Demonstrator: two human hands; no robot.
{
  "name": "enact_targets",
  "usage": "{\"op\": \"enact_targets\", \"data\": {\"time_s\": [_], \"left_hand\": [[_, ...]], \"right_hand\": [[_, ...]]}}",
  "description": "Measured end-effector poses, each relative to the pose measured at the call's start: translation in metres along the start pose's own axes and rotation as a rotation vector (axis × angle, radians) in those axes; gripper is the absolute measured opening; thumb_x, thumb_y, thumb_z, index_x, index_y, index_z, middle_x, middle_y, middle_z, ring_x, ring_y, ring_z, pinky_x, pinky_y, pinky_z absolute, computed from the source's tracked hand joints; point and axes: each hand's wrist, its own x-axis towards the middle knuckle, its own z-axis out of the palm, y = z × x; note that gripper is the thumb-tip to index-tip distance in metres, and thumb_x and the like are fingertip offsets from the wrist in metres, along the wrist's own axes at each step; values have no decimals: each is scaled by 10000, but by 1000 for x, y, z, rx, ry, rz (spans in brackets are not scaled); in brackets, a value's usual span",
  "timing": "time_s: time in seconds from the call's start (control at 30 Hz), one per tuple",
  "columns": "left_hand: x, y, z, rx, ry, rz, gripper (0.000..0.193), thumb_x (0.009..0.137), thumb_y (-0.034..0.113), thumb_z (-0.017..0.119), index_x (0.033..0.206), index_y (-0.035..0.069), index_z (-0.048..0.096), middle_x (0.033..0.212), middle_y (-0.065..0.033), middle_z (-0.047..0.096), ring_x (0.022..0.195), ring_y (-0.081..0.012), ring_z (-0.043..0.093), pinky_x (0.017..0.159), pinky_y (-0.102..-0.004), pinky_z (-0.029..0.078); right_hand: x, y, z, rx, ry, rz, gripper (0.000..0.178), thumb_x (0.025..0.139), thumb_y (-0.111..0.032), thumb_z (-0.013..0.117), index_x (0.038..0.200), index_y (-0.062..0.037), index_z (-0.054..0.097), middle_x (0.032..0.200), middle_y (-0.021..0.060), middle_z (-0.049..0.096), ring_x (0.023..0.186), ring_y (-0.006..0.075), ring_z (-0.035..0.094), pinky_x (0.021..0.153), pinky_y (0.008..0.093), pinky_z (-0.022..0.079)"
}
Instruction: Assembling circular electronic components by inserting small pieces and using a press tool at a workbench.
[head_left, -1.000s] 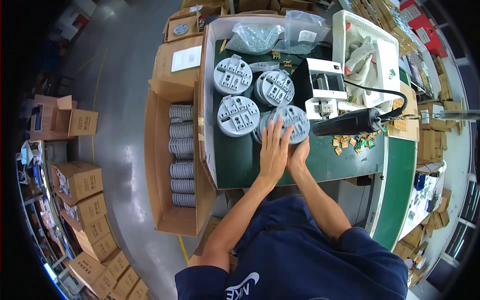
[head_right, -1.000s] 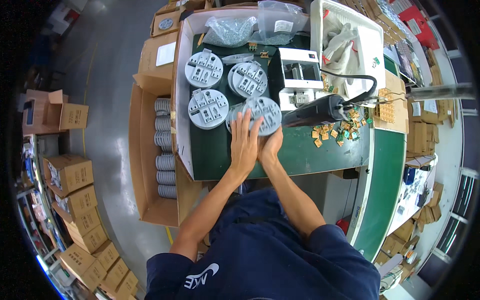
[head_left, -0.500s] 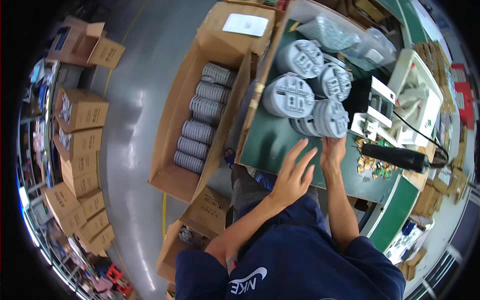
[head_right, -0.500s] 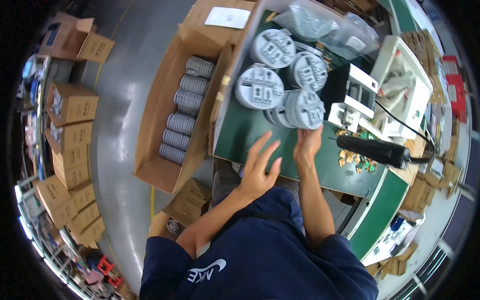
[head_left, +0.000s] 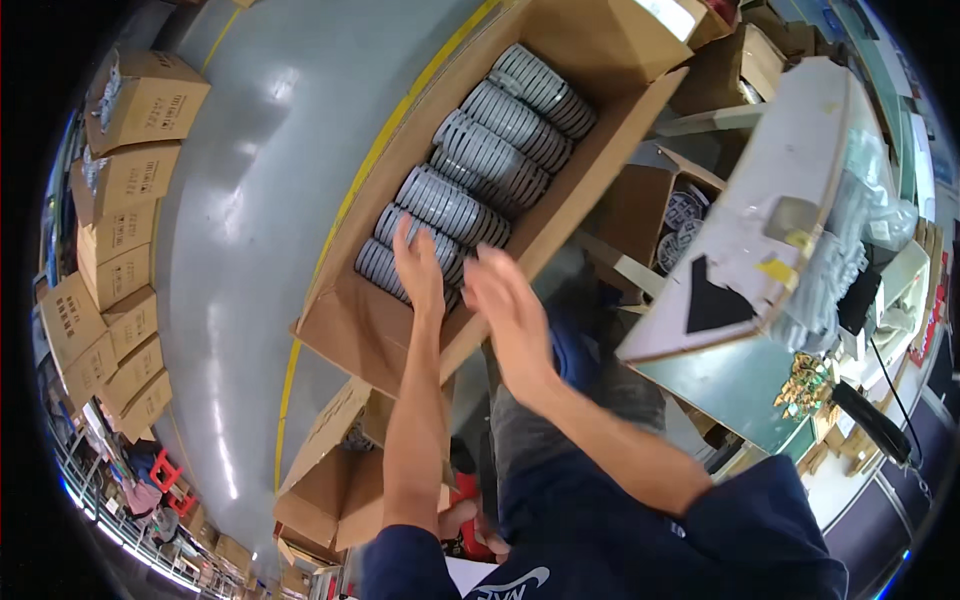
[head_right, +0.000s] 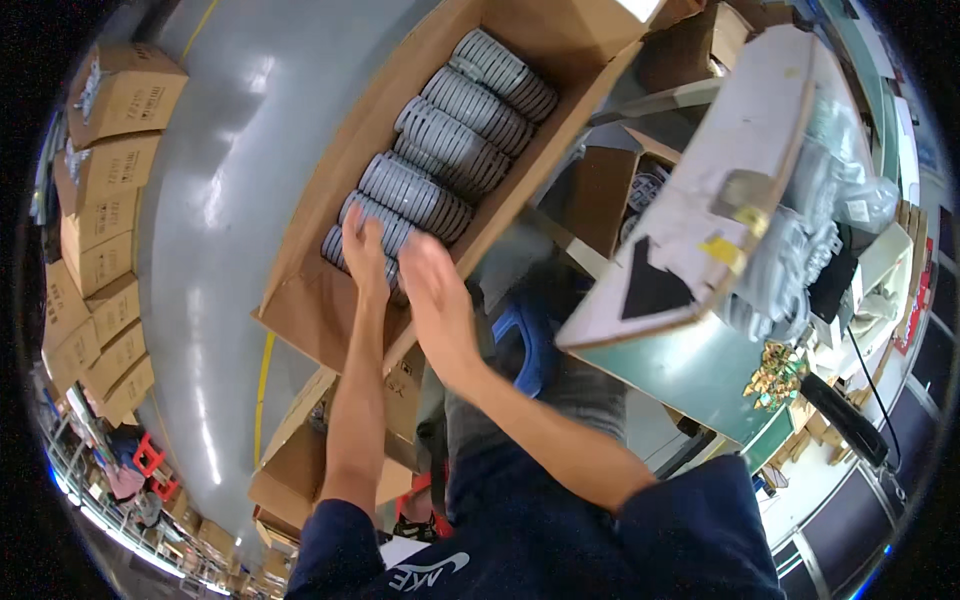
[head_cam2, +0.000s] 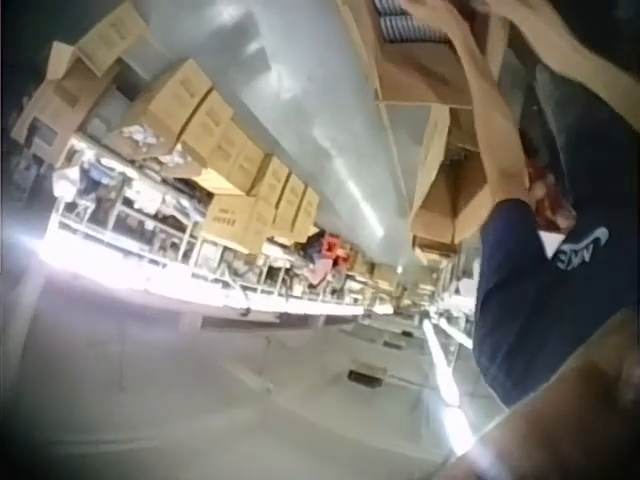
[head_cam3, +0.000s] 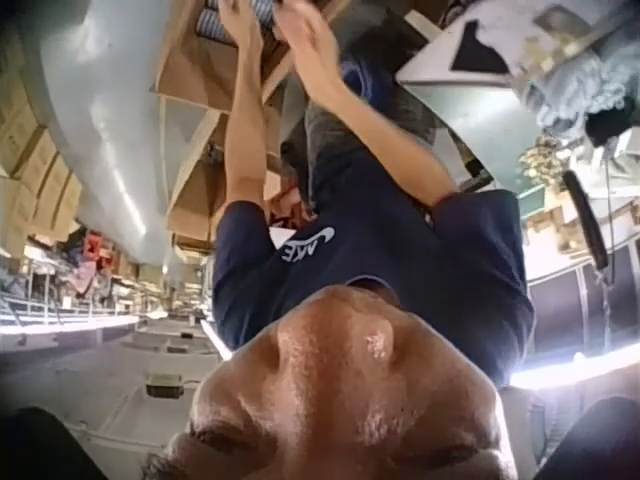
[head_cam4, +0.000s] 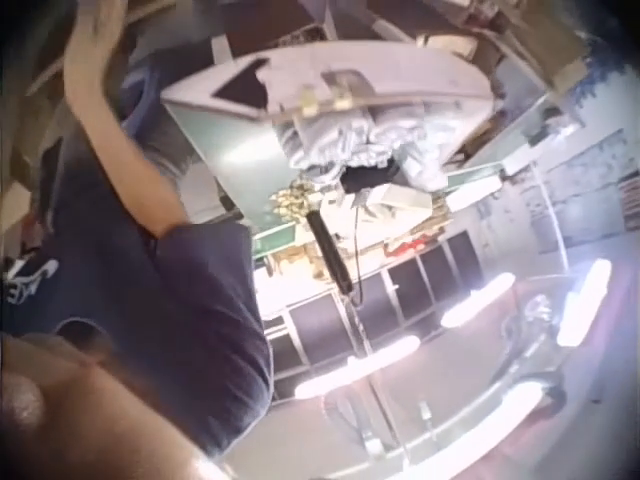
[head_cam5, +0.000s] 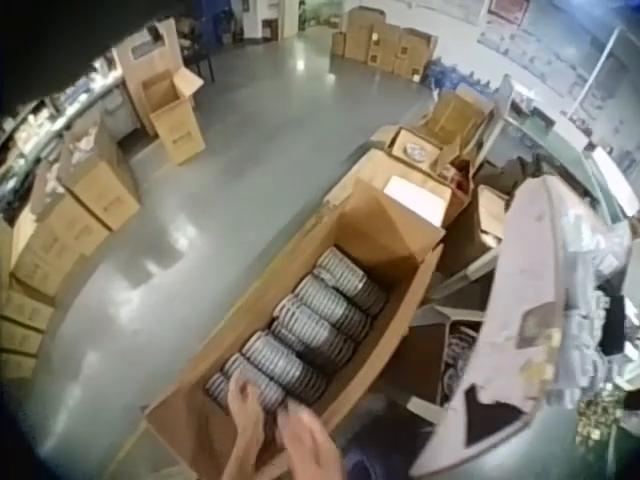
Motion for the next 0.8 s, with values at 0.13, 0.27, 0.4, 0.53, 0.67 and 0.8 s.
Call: {"op": "enact_targets", "data": {"time_s": [0.13,0.27,0.4,0.53,0.67,0.8], "left_hand": [[99,-18,104,8,-157,-140,748,999,283,623,1578,-37,274,1642,-238,252,1417,-357,436,1146,-414,381],[194,-94,109,196,-158,-264,1037,921,503,688,1634,41,93,1678,-247,100,1511,-404,262,1156,-494,382],[228,-139,158,182,-149,-364,1228,821,628,754,1641,59,38,1677,-236,114,1499,-416,274,1136,-509,425],[249,-158,185,155,18,-319,1315,753,664,801,1613,5,56,1632,-263,204,1458,-424,331,1136,-502,415],[260,-149,205,23,189,-397,1291,721,669,829,1549,-36,132,1546,-281,317,1384,-418,410,1118,-497,414],[250,-138,222,-104,296,-429,1231,710,669,841,1492,-30,196,1473,-285,380,1316,-406,459,1091,-504,423]], "right_hand": [[226,73,-38,-404,886,-19,496,996,-140,517,1450,29,417,1397,167,564,1274,280,554,1071,347,424],[300,107,-81,-476,908,272,489,1021,-292,503,1384,35,502,1339,199,620,1189,366,619,957,369,500],[355,123,-137,-509,1003,316,507,1018,-364,511,1350,16,555,1323,198,633,1172,345,629,945,364,504],[392,138,-166,-442,1315,240,523,988,-411,560,1334,-20,585,1340,177,623,1173,287,621,976,372,484],[404,150,-194,-475,1361,263,564,980,-445,565,1356,-24,577,1368,180,605,1204,283,602,1004,392,470],[405,153,-213,-554,1278,333,640,978,-489,553,1406,-14,544,1415,194,573,1264,303,567,1046,430,451]]}}
